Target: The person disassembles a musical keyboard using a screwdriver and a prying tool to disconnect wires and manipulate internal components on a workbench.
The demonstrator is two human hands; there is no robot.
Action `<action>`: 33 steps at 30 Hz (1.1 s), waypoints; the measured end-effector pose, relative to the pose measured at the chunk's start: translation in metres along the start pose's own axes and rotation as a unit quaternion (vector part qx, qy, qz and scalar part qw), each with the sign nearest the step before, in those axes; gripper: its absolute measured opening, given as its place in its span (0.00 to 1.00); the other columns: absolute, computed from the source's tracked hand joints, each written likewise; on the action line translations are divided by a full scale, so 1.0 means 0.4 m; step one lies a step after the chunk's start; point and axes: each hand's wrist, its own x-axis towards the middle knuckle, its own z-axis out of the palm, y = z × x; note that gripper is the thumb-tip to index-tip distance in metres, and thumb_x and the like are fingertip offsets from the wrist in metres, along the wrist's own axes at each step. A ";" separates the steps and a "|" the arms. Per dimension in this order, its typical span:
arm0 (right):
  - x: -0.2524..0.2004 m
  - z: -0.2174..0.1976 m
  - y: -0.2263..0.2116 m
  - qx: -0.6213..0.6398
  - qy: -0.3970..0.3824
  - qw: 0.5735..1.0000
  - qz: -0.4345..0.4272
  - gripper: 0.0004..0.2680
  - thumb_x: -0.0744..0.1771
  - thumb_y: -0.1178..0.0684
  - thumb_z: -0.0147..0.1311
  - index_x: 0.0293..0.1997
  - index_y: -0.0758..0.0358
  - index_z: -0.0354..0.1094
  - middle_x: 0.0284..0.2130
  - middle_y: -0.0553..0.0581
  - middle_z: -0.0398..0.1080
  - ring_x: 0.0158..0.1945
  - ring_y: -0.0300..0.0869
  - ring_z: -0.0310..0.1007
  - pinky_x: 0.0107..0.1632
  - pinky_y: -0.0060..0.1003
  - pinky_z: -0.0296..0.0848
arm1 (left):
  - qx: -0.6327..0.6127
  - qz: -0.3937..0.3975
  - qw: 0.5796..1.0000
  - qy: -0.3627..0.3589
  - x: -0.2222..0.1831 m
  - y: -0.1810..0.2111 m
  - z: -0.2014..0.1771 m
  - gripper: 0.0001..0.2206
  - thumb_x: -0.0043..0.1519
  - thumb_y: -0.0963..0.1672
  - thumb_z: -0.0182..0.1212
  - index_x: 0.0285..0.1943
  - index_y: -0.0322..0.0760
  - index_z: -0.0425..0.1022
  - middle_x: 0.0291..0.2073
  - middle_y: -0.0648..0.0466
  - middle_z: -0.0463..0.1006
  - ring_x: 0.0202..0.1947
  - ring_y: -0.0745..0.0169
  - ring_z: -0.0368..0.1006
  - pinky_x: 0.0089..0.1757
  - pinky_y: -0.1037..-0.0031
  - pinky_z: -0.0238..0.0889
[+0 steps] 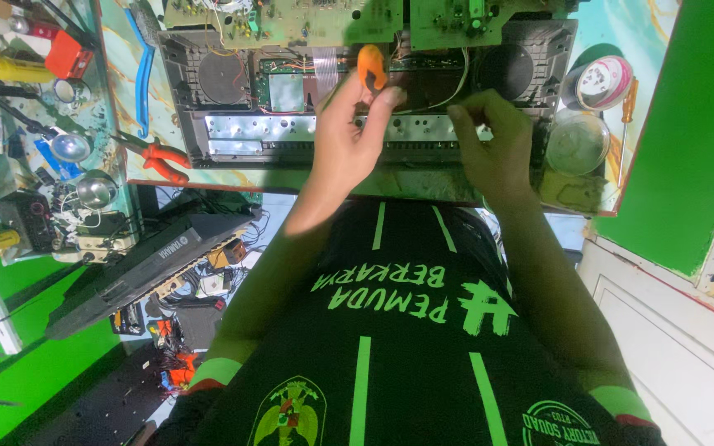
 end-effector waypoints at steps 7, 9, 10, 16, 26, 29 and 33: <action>-0.002 0.016 0.020 0.016 0.012 0.997 0.077 0.05 0.71 0.56 0.57 0.46 0.68 0.70 0.31 0.55 0.73 0.33 0.33 0.69 0.37 0.31 0.68 | -0.016 -0.097 0.994 -0.044 -0.039 -0.030 -0.003 0.05 0.70 0.42 0.59 0.49 0.33 0.72 0.30 0.60 0.71 0.31 0.77 0.64 0.34 0.80 0.60; 0.018 0.032 0.015 -0.021 0.008 0.994 0.106 0.05 0.71 0.55 0.59 0.42 0.67 0.71 0.28 0.55 0.72 0.31 0.34 0.68 0.36 0.32 0.68 | -0.032 -0.134 0.989 -0.051 -0.033 -0.058 0.000 0.05 0.70 0.43 0.58 0.48 0.35 0.73 0.28 0.61 0.72 0.30 0.78 0.65 0.33 0.80 0.61; 0.014 0.034 0.016 -0.033 -0.003 0.992 0.120 0.05 0.71 0.55 0.58 0.42 0.67 0.72 0.28 0.55 0.72 0.31 0.35 0.67 0.36 0.32 0.67 | 0.003 -0.154 0.986 -0.064 -0.042 -0.073 0.002 0.06 0.70 0.44 0.60 0.47 0.35 0.74 0.26 0.59 0.70 0.28 0.76 0.63 0.32 0.79 0.59; -0.006 0.060 0.024 0.099 -0.025 0.988 0.119 0.08 0.70 0.60 0.56 0.55 0.65 0.67 0.39 0.54 0.73 0.37 0.32 0.68 0.40 0.29 0.68 | -0.009 -0.152 0.981 -0.118 -0.082 -0.129 0.003 0.06 0.70 0.43 0.57 0.51 0.36 0.74 0.27 0.54 0.72 0.29 0.69 0.67 0.34 0.77 0.61; -0.069 0.059 -0.034 0.185 -0.075 0.970 0.137 0.12 0.69 0.58 0.57 0.58 0.65 0.65 0.44 0.55 0.76 0.46 0.33 0.78 0.49 0.27 0.79 | 0.004 -0.018 0.969 -0.248 -0.079 -0.086 0.014 0.11 0.65 0.42 0.60 0.54 0.29 0.74 0.39 0.44 0.78 0.35 0.53 0.77 0.36 0.67 0.69; -0.111 0.028 -0.038 0.109 -0.006 0.975 0.194 0.10 0.69 0.58 0.57 0.56 0.64 0.67 0.38 0.57 0.77 0.37 0.39 0.78 0.39 0.32 0.74 | 0.027 -0.032 0.964 -0.264 -0.092 -0.074 0.009 0.11 0.66 0.42 0.61 0.54 0.32 0.77 0.40 0.44 0.80 0.35 0.52 0.79 0.37 0.68 0.70; -0.177 -0.005 -0.056 0.107 0.107 0.982 0.110 0.09 0.68 0.62 0.56 0.54 0.67 0.66 0.41 0.58 0.74 0.45 0.39 0.75 0.49 0.33 0.74 | 0.046 -0.010 0.947 -0.317 -0.088 -0.059 0.016 0.10 0.66 0.43 0.63 0.53 0.35 0.80 0.41 0.44 0.82 0.39 0.49 0.80 0.40 0.66 0.72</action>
